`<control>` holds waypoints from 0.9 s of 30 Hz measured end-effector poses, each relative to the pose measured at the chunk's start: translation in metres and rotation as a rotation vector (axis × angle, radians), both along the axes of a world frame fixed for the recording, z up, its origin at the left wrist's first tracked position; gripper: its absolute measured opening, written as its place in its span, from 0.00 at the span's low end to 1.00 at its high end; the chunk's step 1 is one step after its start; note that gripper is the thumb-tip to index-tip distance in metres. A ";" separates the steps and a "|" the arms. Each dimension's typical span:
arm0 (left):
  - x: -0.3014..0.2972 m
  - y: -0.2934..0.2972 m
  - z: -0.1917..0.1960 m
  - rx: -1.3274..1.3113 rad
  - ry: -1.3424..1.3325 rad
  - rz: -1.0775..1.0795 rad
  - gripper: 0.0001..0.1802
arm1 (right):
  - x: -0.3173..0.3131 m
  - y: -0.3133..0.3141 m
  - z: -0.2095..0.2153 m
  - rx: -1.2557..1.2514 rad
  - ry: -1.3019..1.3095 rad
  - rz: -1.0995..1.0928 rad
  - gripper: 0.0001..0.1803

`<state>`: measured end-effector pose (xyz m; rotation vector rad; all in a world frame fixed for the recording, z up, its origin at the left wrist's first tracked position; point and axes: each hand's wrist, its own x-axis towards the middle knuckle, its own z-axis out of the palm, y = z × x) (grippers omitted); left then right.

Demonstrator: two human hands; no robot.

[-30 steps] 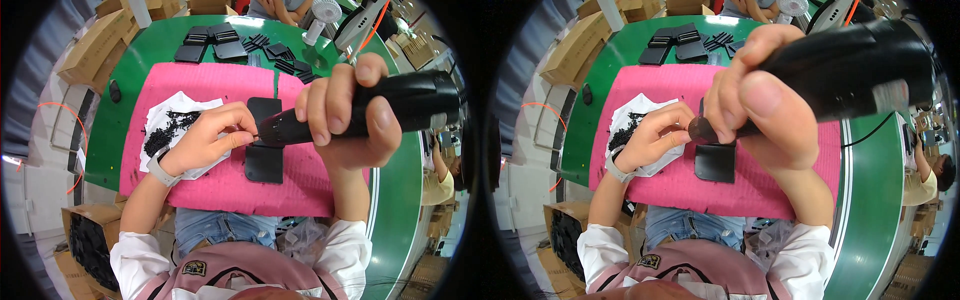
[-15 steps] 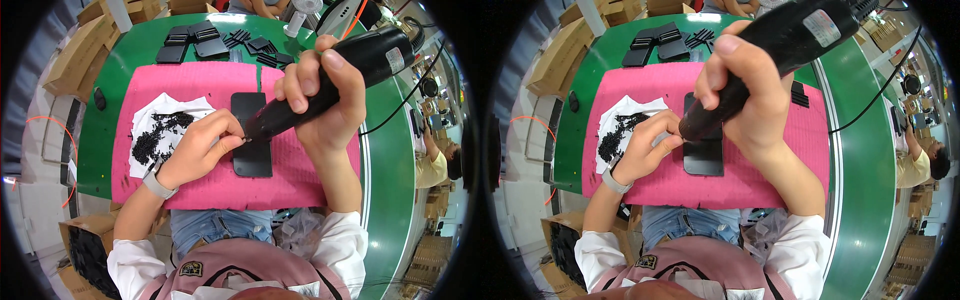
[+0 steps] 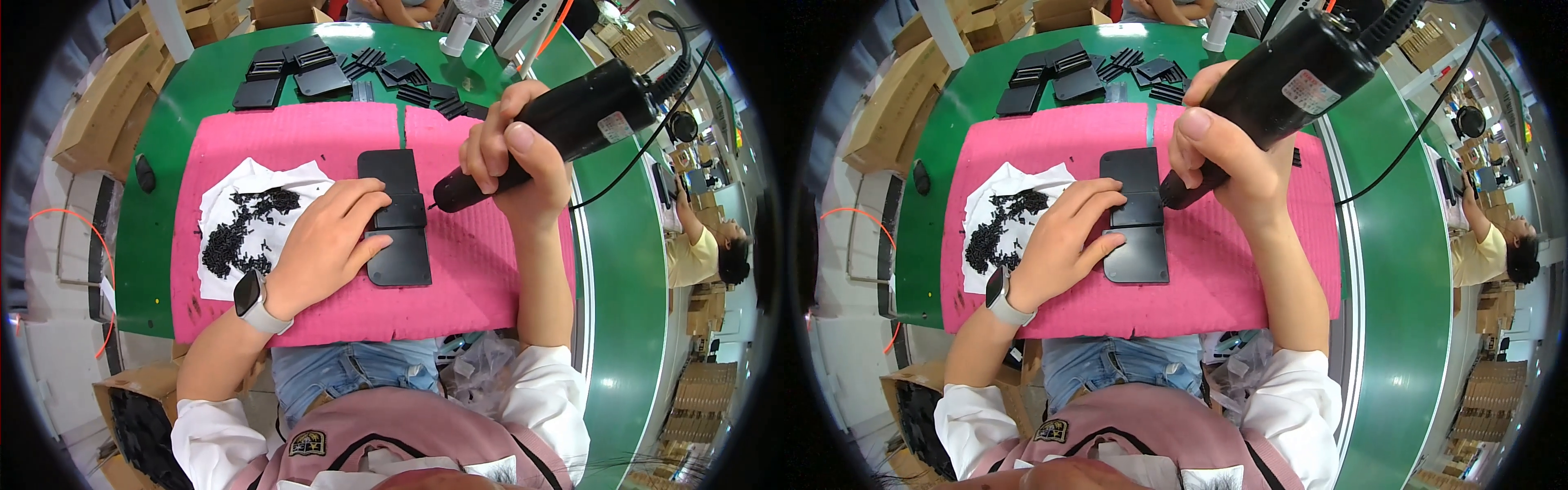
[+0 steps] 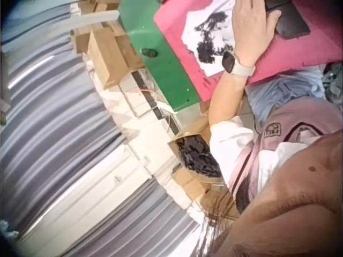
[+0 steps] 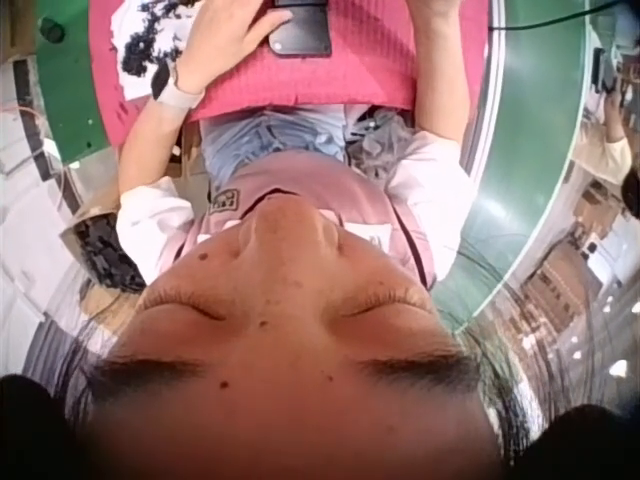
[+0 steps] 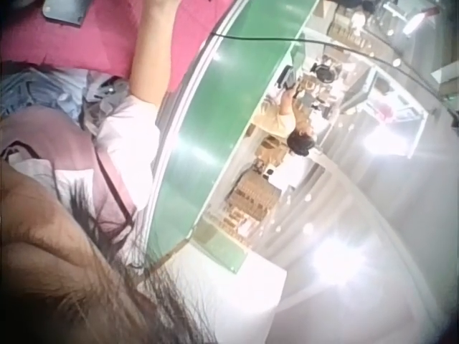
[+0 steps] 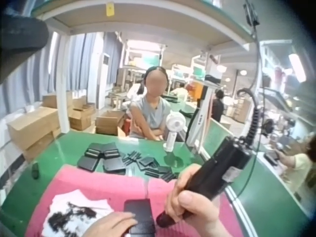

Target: Assembling small black plastic components using an electric screwdriver at a factory workstation.

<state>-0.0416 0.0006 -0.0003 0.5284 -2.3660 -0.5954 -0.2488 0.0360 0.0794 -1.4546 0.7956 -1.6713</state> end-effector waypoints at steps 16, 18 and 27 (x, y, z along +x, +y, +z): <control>-0.005 0.001 -0.001 0.014 0.028 0.017 0.12 | 0.013 -0.016 -0.007 0.058 0.048 0.071 0.11; -0.006 0.001 -0.002 0.010 0.023 0.015 0.12 | 0.011 -0.016 -0.008 0.079 0.056 0.094 0.11; -0.015 0.002 -0.002 -0.023 0.025 0.007 0.13 | 0.002 -0.013 -0.013 0.055 0.080 0.094 0.10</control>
